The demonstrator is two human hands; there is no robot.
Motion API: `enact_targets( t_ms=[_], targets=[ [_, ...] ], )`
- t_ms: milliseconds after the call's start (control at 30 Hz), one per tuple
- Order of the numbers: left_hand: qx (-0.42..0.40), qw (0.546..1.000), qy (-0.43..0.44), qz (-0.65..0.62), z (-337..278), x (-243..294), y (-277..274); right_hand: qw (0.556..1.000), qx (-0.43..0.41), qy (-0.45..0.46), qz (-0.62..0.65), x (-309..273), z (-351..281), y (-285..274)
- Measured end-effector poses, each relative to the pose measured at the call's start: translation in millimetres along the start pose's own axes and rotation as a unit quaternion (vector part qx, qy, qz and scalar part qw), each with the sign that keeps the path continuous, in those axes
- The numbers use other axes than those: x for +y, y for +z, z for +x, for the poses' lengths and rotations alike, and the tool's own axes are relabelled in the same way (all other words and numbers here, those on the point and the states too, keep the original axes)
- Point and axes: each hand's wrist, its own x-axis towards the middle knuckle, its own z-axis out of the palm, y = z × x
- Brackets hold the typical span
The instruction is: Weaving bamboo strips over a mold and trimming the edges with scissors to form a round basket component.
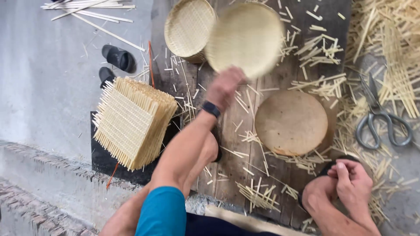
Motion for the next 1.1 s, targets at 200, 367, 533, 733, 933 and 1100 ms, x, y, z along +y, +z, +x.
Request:
enact_targets(
  t_ms=[200, 367, 533, 733, 933, 1100],
  targets=[
    [0.022, 0.982, -0.171, 0.083, 3, -165, 4, 0.999, -0.026, 0.02, -0.043, 22, 13, -12],
    [0.012, 0.976, -0.21, 0.053, -8, -199, 29, 0.999, -0.024, 0.042, -0.008, 48, 25, -22],
    [0.011, 0.978, -0.204, 0.045, -11, -198, 35, 0.997, -0.011, 0.065, -0.039, 55, 25, -27],
    [-0.001, 0.976, -0.218, 0.023, -7, -198, 33, 0.998, -0.017, 0.049, -0.041, 57, 32, -22],
    [-0.04, 0.962, -0.269, 0.005, -15, -200, 33, 0.994, -0.008, 0.046, -0.101, 47, 35, -13],
    [-0.087, 0.943, -0.309, 0.085, -62, -158, -54, 0.982, -0.089, 0.098, -0.133, -6, 51, 16]
  ],
)
